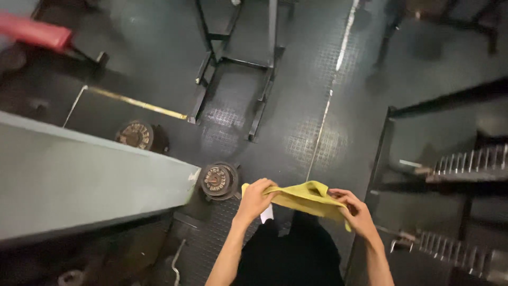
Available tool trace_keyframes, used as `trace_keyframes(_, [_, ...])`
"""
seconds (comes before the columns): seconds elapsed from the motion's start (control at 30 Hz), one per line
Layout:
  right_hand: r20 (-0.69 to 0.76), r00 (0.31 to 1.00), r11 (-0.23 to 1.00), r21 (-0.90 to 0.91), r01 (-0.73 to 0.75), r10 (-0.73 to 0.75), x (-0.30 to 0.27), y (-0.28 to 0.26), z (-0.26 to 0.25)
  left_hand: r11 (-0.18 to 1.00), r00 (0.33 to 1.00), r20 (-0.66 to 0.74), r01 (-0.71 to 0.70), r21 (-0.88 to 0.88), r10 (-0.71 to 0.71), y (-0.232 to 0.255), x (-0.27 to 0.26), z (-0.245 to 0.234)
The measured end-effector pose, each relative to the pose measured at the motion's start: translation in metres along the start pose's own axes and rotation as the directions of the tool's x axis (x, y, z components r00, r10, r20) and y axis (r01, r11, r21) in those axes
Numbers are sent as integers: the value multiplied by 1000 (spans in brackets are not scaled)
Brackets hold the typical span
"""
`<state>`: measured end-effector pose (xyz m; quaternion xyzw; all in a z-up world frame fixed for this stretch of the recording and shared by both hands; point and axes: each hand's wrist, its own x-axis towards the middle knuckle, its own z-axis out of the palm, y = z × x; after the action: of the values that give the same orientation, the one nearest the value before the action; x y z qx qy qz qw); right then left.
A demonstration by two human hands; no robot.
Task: Wiping down gym machine seats and weight stacks with a cleaning cloth.
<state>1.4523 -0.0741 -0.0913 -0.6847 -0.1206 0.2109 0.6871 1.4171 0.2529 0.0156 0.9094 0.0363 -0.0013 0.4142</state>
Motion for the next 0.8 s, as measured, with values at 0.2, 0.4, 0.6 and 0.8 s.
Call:
trace_keyframes(0.2, [107,994,921,-387,37,5,101,7,-39,986,990,-60,134,99,-128,-19,4,26])
trace_keyframes(0.4, [458,850,854,-521,18,261,173,-40,-26,922,923,-99,379,81,-371,-14,-6,41])
trace_keyframes(0.6, [600,737,859,-510,53,311,213,-37,26,758,740,-266,651,47,-618,-48,-59,80])
trace_keyframes(0.8, [707,464,819,-295,-492,534,208,-32,94,845,517,-706,487,-223,-484,-33,-132,76])
